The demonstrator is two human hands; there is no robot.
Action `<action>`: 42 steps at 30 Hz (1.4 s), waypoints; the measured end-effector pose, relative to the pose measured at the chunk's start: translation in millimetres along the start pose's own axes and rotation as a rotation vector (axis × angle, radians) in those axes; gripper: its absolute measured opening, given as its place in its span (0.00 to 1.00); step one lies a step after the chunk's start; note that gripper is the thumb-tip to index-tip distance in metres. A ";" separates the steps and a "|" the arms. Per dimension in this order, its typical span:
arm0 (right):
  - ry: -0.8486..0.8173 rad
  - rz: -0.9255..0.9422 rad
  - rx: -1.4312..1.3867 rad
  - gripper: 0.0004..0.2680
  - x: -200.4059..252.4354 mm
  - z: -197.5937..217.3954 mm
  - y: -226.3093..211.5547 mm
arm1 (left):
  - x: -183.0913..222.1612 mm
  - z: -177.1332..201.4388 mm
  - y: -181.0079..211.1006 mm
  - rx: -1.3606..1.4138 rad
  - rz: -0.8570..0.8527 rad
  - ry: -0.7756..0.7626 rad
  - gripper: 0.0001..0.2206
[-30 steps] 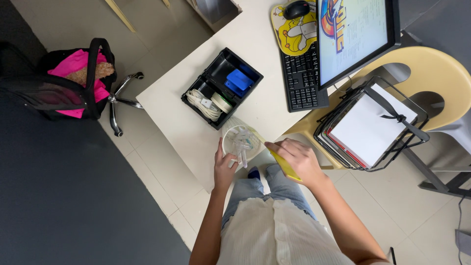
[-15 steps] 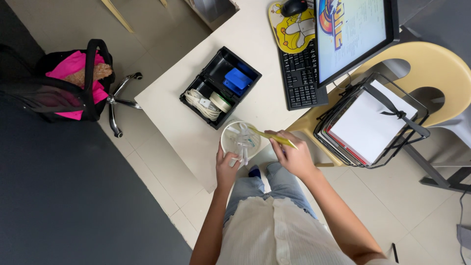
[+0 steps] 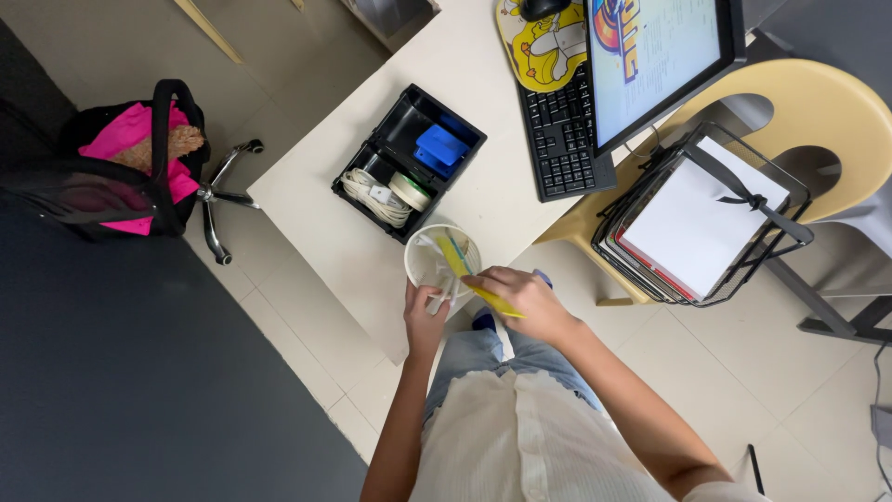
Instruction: Organizing paper trays, office supplies, and dusting the lower storage areas of a desk in a print shop.
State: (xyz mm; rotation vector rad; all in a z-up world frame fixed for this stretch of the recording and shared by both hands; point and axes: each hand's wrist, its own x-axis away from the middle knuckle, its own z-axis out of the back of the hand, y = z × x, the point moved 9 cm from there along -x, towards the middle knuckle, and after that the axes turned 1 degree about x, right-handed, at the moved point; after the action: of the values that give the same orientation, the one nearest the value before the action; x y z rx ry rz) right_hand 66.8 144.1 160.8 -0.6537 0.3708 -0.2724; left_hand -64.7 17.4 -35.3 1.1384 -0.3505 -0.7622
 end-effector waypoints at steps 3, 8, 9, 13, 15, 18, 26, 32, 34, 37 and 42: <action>-0.015 -0.042 0.004 0.17 2.6 -4.1 9.1 | 0.2 -3.3 -16.1 0.098 0.094 -0.005 0.14; 0.070 -0.066 -0.085 0.13 1.9 -5.9 10.2 | -2.8 -2.1 -9.7 0.082 0.017 0.014 0.14; 0.106 -0.061 -0.107 0.12 0.9 -3.3 8.8 | -3.1 -3.4 -11.2 0.089 0.023 0.009 0.14; 0.166 -0.082 0.005 0.09 -9.9 -12.1 27.1 | -5.3 -2.3 -5.1 0.085 0.053 -0.004 0.14; 0.126 -0.222 0.081 0.08 -17.0 -25.9 55.0 | -12.1 -3.2 19.0 0.106 -0.057 -0.045 0.14; 0.058 -0.370 0.191 0.08 -29.0 -58.1 106.4 | -20.5 -11.4 18.0 0.083 0.009 -0.069 0.14; 0.276 -0.418 0.024 0.17 -23.5 -67.3 164.4 | -49.9 -29.9 10.7 0.152 0.069 -0.140 0.16; 0.259 -0.546 -0.304 0.25 19.5 -59.9 176.5 | -60.5 -60.2 9.1 0.373 0.017 -0.163 0.22; 0.285 -0.561 -0.338 0.25 38.2 -55.5 184.4 | -56.7 -67.9 17.5 0.509 0.015 -0.182 0.26; 0.283 -0.605 -0.393 0.23 72.1 -47.0 205.4 | -35.9 -75.4 -10.1 0.592 0.036 -0.043 0.35; 0.302 -0.721 -0.449 0.21 146.0 -20.9 258.7 | 21.4 -156.3 -134.6 0.589 0.592 -0.131 0.11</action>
State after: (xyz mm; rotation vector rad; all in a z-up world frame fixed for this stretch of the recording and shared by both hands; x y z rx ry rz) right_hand 222.9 277.7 -54.7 -1.1860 0.4802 -1.0020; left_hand -3.1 81.1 -222.8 1.4303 -1.0181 -0.2013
